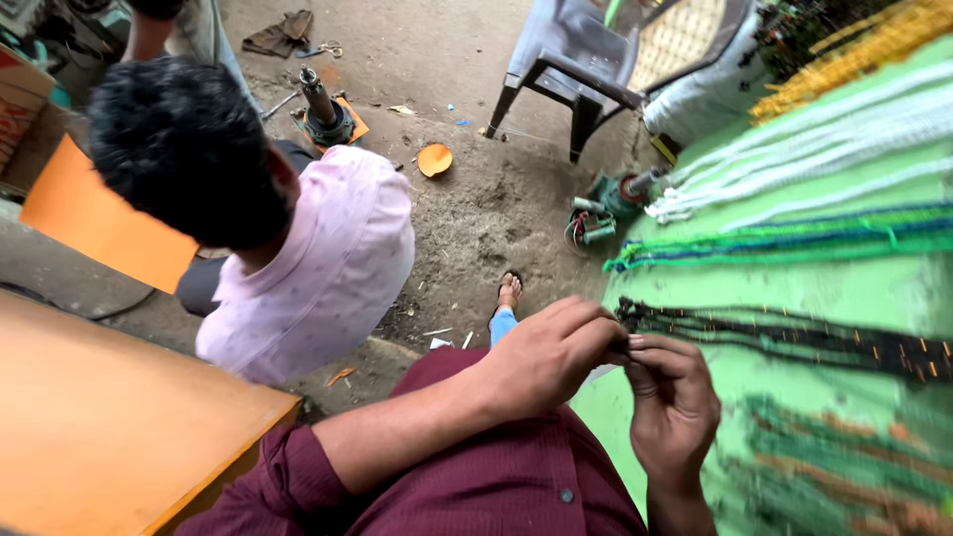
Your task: The person cuts strips of white insulating sheet with scissors and fits them inside a ribbed electric motor housing on the workbench. They also handle the wiring and components inside an open control box, repositioning wires and parts, and press the liner strips into place around the motor housing.
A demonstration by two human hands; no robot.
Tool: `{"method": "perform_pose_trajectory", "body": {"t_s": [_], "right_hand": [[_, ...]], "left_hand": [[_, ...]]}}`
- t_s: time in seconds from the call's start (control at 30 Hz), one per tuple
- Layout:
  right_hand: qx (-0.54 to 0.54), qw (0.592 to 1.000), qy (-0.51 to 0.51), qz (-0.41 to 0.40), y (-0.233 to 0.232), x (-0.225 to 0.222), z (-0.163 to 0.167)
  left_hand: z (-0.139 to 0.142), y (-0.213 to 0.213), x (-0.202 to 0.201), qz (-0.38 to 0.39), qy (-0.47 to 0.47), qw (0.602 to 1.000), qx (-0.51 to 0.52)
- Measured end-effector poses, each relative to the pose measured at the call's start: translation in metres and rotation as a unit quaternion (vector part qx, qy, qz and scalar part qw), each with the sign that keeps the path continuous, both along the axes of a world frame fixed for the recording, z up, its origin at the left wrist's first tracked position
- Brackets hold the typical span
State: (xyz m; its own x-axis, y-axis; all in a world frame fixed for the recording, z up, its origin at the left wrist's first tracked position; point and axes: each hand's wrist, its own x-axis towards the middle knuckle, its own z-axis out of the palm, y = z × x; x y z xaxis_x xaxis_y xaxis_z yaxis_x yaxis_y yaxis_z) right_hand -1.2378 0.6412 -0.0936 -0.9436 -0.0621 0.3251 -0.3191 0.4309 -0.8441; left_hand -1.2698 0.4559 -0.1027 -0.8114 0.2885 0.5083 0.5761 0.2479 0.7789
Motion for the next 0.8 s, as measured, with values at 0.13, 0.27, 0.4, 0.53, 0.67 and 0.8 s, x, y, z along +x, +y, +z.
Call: {"method": "perform_pose_trajectory", "body": {"t_s": [0.13, 0.27, 0.4, 0.53, 0.67, 0.8], "right_hand": [[0.025, 0.998, 0.064, -0.014, 0.026, -0.127, -0.083], [-0.045, 0.999, 0.010, -0.023, 0.048, -0.266, -0.142], [-0.008, 0.996, -0.012, 0.087, 0.029, -0.388, -0.151], [0.112, 0.985, -0.044, 0.123, -0.025, -0.497, -0.154], [-0.015, 0.988, -0.134, 0.078, -0.080, -0.622, -0.190], [-0.011, 0.994, -0.082, 0.075, -0.149, -0.744, -0.204]], "left_hand": [[-0.074, 0.017, -0.126, -0.010, 0.023, 1.000, 0.013], [-0.132, 0.036, -0.255, -0.036, -0.048, 0.998, 0.036], [-0.142, 0.017, -0.351, 0.033, -0.155, 0.987, 0.037], [-0.143, -0.057, -0.441, 0.150, -0.203, 0.960, 0.120], [-0.176, -0.141, -0.550, 0.202, -0.229, 0.940, 0.150], [-0.195, -0.227, -0.657, 0.121, -0.264, 0.955, 0.055]]}}
